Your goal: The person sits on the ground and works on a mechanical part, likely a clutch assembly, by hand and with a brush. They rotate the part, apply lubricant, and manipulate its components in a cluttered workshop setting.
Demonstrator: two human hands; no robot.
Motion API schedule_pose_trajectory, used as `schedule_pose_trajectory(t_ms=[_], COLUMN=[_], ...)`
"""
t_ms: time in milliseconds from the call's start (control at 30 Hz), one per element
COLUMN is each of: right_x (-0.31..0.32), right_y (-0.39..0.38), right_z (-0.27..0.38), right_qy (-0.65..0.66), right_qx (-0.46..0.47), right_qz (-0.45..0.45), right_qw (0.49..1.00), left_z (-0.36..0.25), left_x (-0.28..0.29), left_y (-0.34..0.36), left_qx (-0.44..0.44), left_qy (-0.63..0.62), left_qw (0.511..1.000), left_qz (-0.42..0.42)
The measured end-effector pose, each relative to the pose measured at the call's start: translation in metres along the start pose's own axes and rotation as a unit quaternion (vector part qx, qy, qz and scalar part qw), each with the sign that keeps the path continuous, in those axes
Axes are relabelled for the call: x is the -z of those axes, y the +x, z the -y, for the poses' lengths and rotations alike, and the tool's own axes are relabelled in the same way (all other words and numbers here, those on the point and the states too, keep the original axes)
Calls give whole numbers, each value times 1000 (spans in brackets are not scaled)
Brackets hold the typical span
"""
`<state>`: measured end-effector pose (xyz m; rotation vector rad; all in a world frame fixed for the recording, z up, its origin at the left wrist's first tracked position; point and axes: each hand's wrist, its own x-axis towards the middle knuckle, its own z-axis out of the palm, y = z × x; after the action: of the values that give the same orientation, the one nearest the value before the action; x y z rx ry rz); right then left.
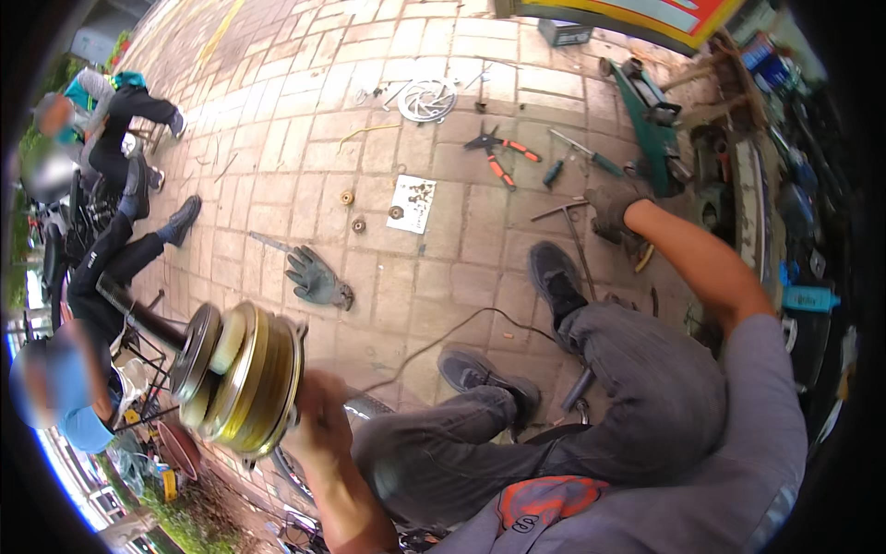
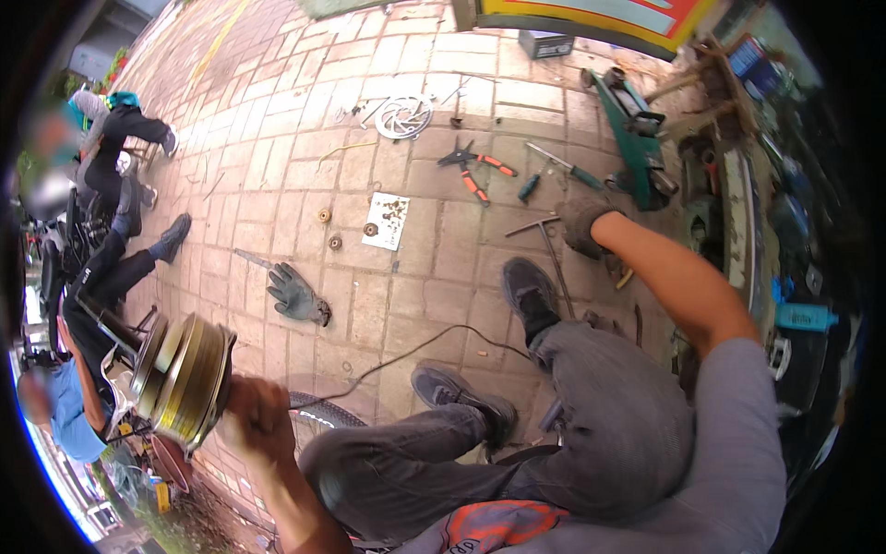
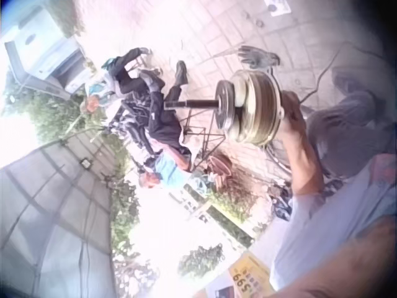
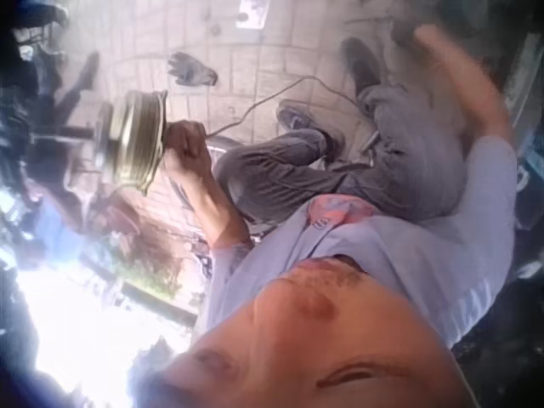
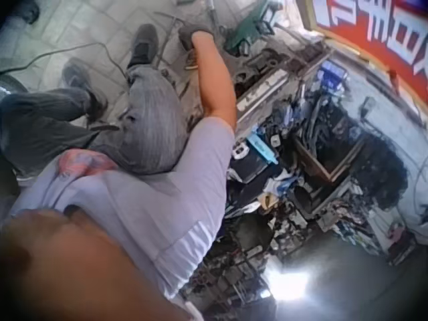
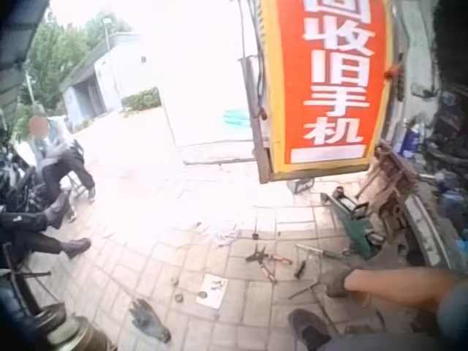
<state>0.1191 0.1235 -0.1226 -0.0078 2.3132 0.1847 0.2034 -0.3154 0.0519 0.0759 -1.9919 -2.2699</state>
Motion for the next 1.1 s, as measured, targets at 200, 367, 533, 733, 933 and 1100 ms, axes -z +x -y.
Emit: schedule_pose_trajectory(t_ms=[200, 367, 533, 733, 933, 1100], right_x=[93, 161, 151, 144, 142, 146], right_y=[125, 196, 250, 287, 305, 302], right_z=[109, 254, 324, 357, 367, 374], right_qy=[-43, 65, 131, 88, 50, 24], right_qx=[308, 314, 292, 343, 363, 364], right_qz=[-135, -167, -199, -218, -237, -232], right_qw=[941, 932, 926, 910, 900, 902], left_z=[18, 25, 30, 52, 62, 66], left_x=[28, 49, 70, 78, 83, 84], left_y=[15, 17, -3, 18, 22, 24], left_qx=[45, 120, 197, 237, 253, 257], left_qy=[129, -35, 31, -6, -25, -33], left_qw=[990, 987, 967, 953, 946, 944], left_qz=[-33, -98, -159, -191, -201, -206])
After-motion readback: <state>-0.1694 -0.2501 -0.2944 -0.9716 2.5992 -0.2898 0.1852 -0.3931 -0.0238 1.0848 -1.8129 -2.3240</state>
